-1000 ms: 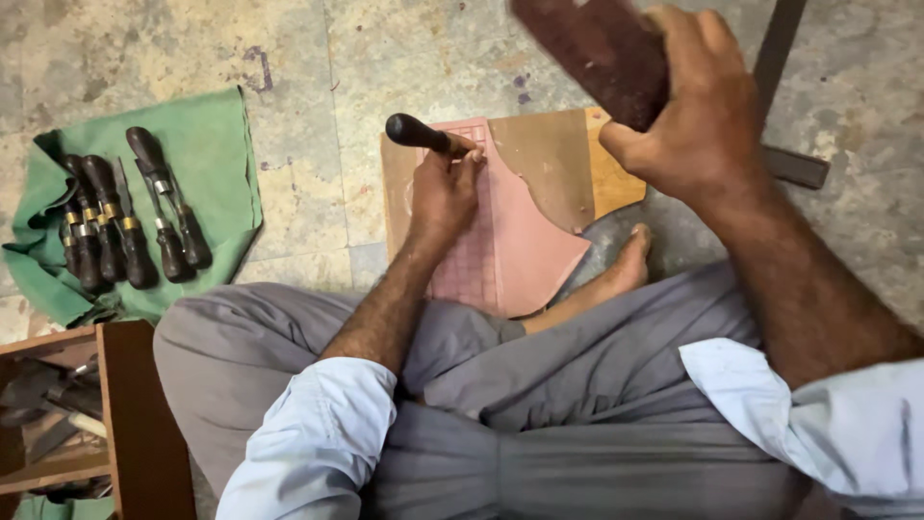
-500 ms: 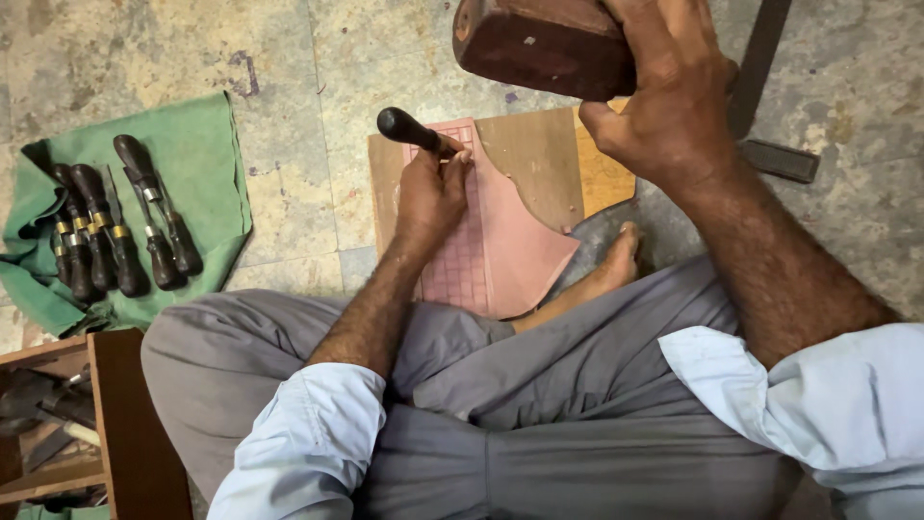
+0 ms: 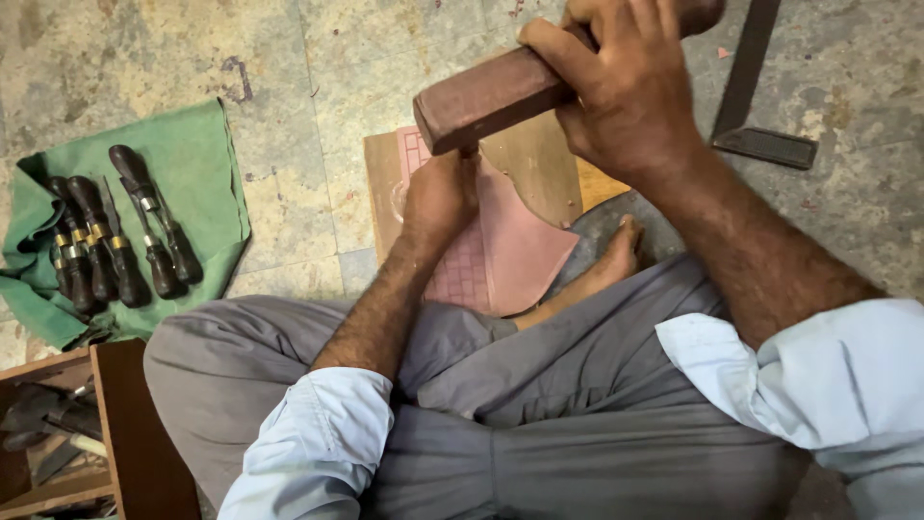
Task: The person carves a brick-pattern design into a piece of wood using various chisels and a mallet, occasionally clearing away debris by hand.
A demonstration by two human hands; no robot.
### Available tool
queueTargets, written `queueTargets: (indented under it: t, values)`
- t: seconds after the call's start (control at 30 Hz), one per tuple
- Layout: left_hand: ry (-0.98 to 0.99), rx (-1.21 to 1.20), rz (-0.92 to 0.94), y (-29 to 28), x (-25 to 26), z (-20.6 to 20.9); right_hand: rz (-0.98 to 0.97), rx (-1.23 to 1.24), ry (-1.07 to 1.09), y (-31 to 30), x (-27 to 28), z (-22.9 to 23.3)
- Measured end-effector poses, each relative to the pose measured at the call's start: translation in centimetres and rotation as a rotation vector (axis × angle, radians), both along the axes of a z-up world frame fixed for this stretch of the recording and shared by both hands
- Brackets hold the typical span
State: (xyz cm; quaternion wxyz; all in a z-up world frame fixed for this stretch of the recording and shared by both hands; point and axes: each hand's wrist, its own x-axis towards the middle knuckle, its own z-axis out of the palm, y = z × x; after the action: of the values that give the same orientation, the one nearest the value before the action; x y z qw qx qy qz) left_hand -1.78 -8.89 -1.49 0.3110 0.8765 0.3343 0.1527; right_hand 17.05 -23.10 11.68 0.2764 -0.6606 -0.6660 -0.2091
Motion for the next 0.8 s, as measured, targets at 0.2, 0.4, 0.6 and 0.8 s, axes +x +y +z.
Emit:
queueTargets:
  t: [0.2,0.4,0.6,0.8]
  values:
    - [-0.144,-0.069,0.064,-0.3,-0.3,-0.2,0.060,0.099,0.211,0.0,-0.5,0.0]
    - [-0.055,0.008,0.067,-0.2,0.1,-0.4,-0.012,0.008,0.050,0.5,0.0,-0.9]
    - [-0.215,-0.043,0.072,-0.2,-0.3,0.1,0.015,0.087,0.222,0.5,-0.3,-0.5]
    - [-0.081,-0.047,0.077,-0.4,0.2,0.3,0.033,0.081,0.171,0.5,0.0,-0.2]
